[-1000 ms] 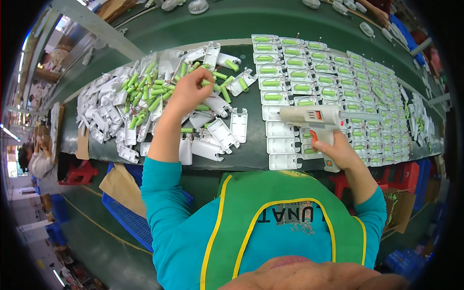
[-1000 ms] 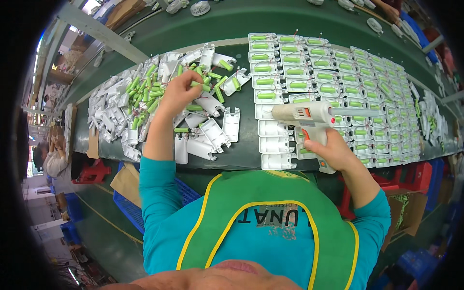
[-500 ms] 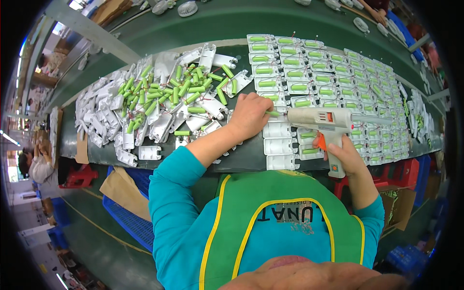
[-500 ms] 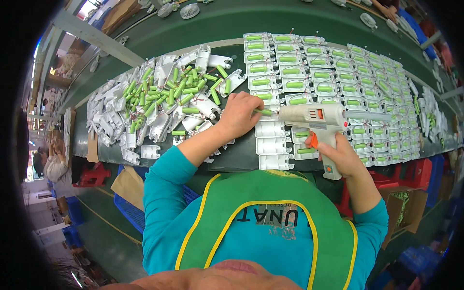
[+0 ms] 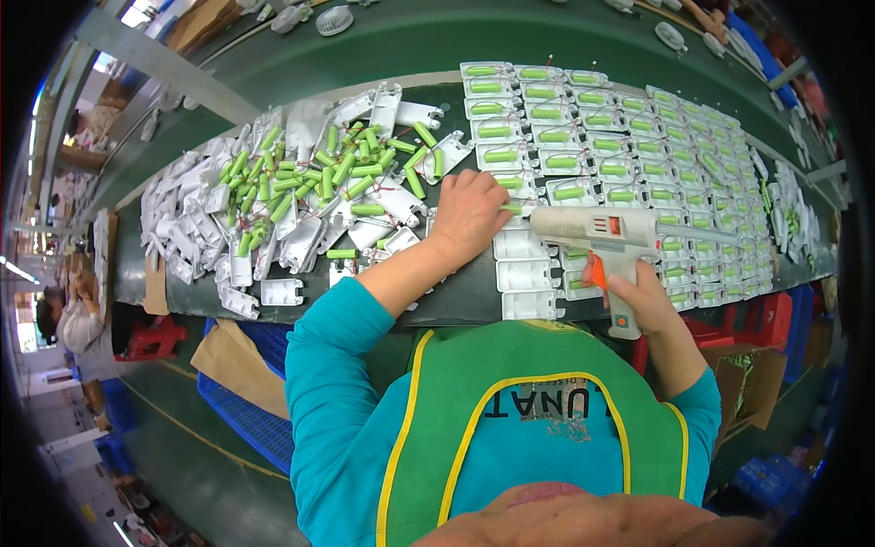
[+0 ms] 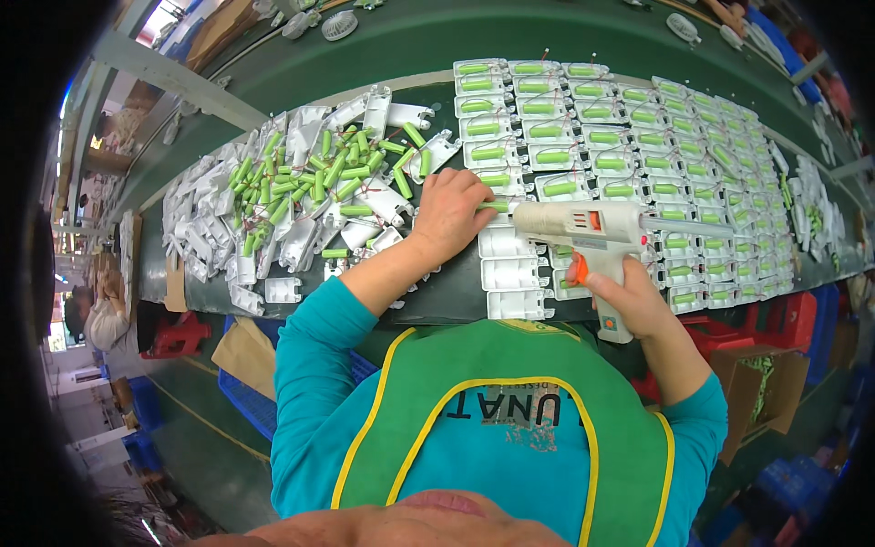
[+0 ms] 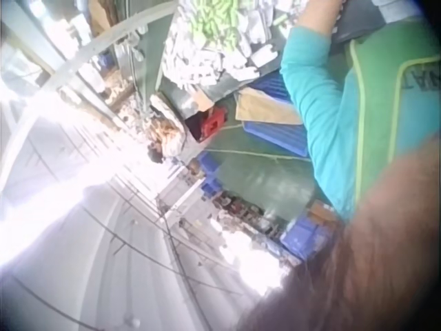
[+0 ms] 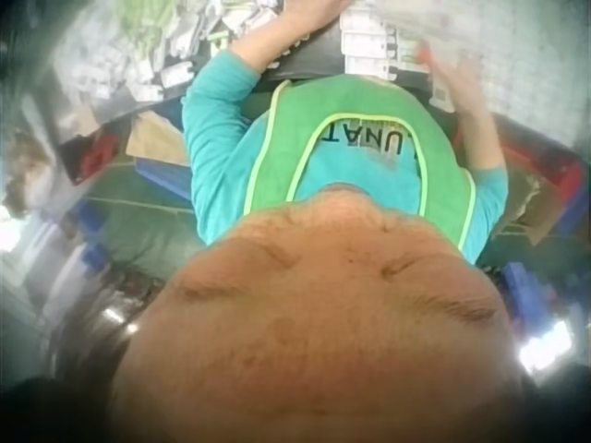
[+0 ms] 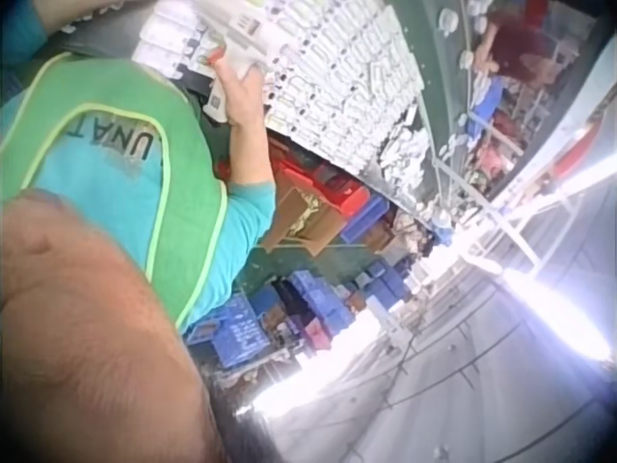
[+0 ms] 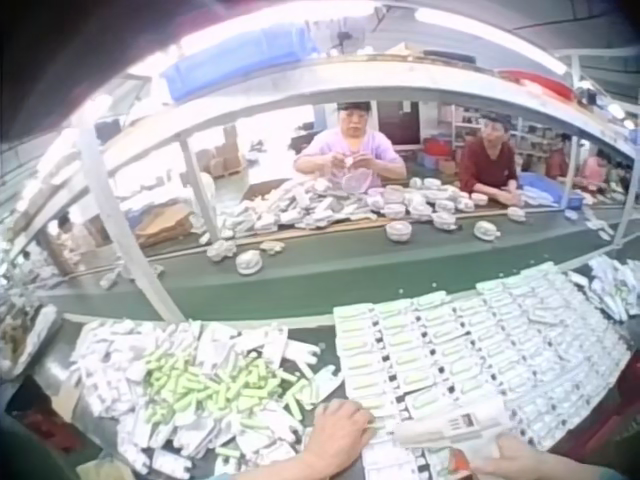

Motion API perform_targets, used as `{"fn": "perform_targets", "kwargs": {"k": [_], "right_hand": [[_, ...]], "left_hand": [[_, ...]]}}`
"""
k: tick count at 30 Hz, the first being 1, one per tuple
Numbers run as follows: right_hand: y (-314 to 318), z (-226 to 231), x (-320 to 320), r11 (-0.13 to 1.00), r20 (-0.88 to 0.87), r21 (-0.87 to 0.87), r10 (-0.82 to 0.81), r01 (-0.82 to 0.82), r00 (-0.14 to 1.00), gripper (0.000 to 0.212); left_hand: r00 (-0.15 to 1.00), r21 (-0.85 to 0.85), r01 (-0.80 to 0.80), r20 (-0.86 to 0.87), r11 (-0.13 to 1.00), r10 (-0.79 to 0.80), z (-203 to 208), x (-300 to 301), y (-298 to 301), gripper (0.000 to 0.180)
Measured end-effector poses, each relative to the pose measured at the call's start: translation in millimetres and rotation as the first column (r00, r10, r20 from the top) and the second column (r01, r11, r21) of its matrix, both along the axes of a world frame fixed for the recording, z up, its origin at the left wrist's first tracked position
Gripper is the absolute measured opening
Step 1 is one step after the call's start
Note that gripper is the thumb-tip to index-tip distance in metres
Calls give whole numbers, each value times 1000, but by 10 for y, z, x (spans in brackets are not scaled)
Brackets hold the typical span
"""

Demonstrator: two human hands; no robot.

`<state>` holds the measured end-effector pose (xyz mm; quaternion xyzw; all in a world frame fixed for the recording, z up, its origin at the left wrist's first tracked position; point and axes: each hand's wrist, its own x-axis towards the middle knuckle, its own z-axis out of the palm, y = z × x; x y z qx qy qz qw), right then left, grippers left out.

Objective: Assembling electronic components into plastic housings using a hot glue gun.

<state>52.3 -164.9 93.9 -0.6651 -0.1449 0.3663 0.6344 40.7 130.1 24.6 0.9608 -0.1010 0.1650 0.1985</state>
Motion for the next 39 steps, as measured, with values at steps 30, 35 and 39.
{"fn": "perform_targets", "kwargs": {"k": [30, 35, 39], "right_hand": [[89, -122, 152, 1000, -37, 18, -10, 10, 999, 38], [109, -54, 143, 997, -58, -18, -79, 78, 995, 37], [38, -63, 82, 993, 6, 77, -85, 84, 996, 38]], "left_hand": [[992, -78, 126, 35, 989, -124, -83, 94, 44, 13], [995, -60, 91, 42, 994, -88, -84, 84, 12, 13], [997, -64, 70, 36, 996, -68, -90, 79, 2, 13]]}}
